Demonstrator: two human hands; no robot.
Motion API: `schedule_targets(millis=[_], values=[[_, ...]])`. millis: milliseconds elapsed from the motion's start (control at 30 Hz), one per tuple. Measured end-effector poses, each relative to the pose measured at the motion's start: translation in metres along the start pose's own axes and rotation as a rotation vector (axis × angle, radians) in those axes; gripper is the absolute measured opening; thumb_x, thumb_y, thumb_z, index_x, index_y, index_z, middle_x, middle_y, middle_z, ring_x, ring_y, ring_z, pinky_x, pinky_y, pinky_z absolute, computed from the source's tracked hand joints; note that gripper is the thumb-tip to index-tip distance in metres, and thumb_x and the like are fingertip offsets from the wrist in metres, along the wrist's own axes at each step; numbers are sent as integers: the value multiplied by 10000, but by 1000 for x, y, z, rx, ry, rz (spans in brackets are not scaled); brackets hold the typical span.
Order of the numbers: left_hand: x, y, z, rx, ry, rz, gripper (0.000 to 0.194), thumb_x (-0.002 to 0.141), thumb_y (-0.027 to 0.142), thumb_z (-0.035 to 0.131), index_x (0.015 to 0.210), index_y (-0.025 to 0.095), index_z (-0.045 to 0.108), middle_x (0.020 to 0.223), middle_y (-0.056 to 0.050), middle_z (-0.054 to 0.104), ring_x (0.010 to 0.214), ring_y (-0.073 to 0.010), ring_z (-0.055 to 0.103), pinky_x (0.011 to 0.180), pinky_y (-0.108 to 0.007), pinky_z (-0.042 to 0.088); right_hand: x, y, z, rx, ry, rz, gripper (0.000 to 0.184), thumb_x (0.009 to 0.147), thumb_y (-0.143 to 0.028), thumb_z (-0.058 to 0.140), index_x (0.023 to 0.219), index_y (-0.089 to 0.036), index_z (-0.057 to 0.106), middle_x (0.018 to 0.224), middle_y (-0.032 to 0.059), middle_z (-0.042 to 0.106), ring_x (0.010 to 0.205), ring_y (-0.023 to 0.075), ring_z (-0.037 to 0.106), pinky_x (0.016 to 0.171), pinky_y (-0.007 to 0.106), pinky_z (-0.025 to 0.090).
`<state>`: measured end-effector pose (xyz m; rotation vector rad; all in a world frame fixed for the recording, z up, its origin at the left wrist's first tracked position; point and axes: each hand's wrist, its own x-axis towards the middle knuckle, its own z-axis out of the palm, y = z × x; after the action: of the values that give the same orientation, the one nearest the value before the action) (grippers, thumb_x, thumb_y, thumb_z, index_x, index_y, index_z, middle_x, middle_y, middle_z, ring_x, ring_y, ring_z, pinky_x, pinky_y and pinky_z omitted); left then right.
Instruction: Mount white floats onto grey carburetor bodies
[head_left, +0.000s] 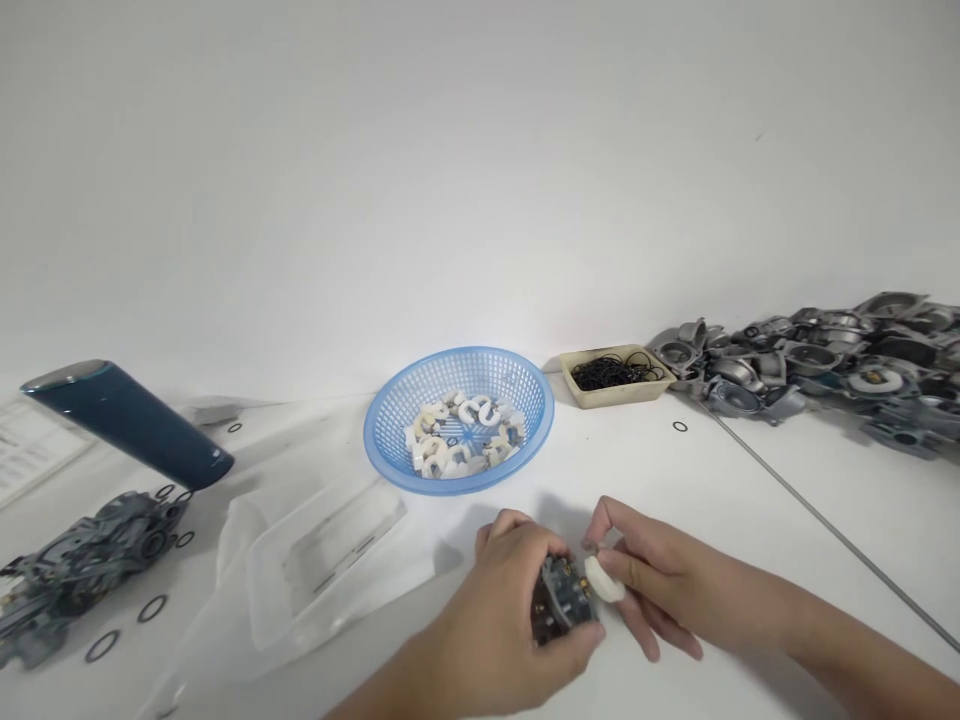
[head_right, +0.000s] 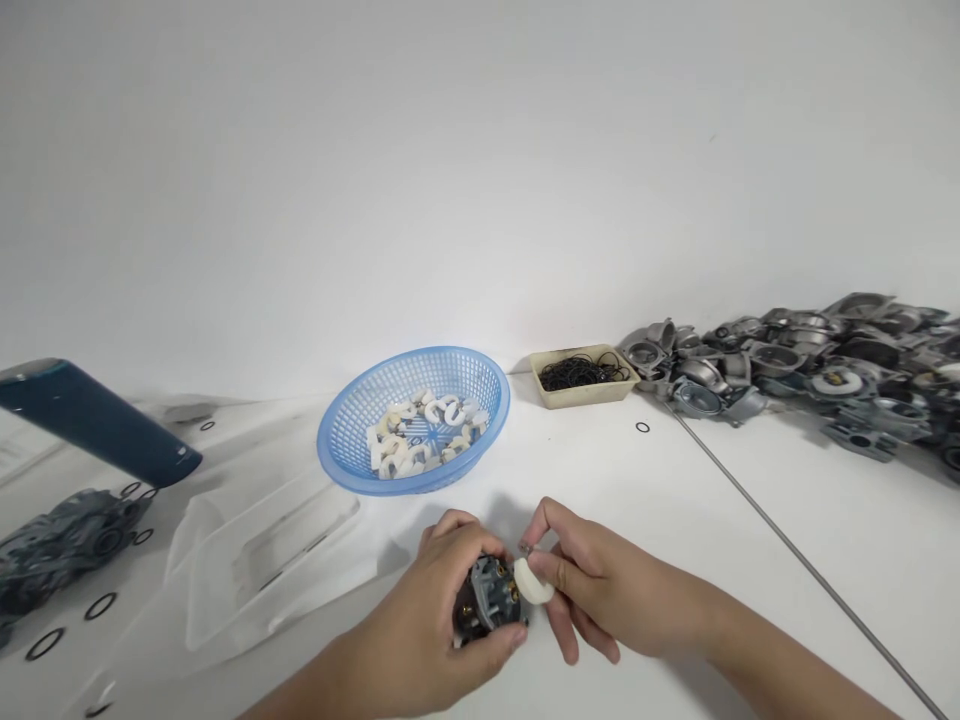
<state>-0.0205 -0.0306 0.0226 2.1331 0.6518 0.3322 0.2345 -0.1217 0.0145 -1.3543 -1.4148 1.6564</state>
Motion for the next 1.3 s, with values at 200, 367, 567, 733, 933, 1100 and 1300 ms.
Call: schedule_targets(millis=[200, 367, 567, 733, 933, 1100, 1300], values=[[4, -11, 3, -57, -38, 100, 573, 863, 313, 976, 1332, 201, 666, 1270, -159, 653, 1462, -460, 484, 1159, -616, 534, -5, -4, 1, -84, 72, -86, 556, 1162, -798, 581, 1122, -244, 581, 867, -39, 693, 732, 139, 702, 677, 253, 509], [5, -21, 5, -11, -31, 163, 571, 949, 300, 943, 1432, 220, 649, 1435, -182, 565, 1481, -433, 542, 1225, -637, 528, -8, -14, 3, -266, 221, -156, 254, 1168, -486, 698, 1059, -257, 714, 989, 4, 741, 840, 171, 667, 687, 274, 477], [4, -26, 5, -92, 27, 181, 557, 939, 352, 955, 1411, 257, 673, 1421, -146, 465, 1487, -406, 595, 1241, -597, 579, -10, -16, 8, -365, 279, -192, 226, 1134, -506, 737, 1045, -324, 836, 1095, 9, 765, 913, 190, 724, 732, 305, 530], [7, -30, 7, -126, 93, 186, 605, 853, 391, 1053, 1332, 251, 710, 1514, -162, 479, 1480, -416, 631, 1263, -600, 565, -7, -10, 9, -271, 311, -185, 225, 1101, -516, 788, 1062, -300, 838, 1107, 17, 755, 804, 160, 692, 685, 283, 580], [8, -28, 6, -99, 108, 199, 648, 845, 535, 1063, 1305, 240, 715, 1512, -168, 603, 1385, -396, 711, 1158, -553, 620, 1, 0, 4, 5, 259, -102, 397, 964, -588, 954, 1020, -219, 820, 982, 41, 762, 795, 182, 674, 662, 282, 610], [7, -23, 6, -15, 172, 189, 591, 900, 595, 1007, 1267, 234, 717, 1402, -128, 692, 1117, -317, 794, 962, -481, 648, 5, 7, 1, 107, 206, -88, 440, 915, -580, 1015, 1007, -195, 824, 887, 40, 781, 800, 187, 652, 719, 305, 550], [7, -24, 7, -9, 162, 203, 639, 831, 515, 1081, 1273, 236, 714, 1389, -117, 699, 1150, -317, 787, 982, -466, 642, 1, 2, 0, 178, 199, -106, 397, 916, -520, 1031, 1003, -201, 811, 896, 21, 773, 853, 194, 680, 799, 319, 548]])
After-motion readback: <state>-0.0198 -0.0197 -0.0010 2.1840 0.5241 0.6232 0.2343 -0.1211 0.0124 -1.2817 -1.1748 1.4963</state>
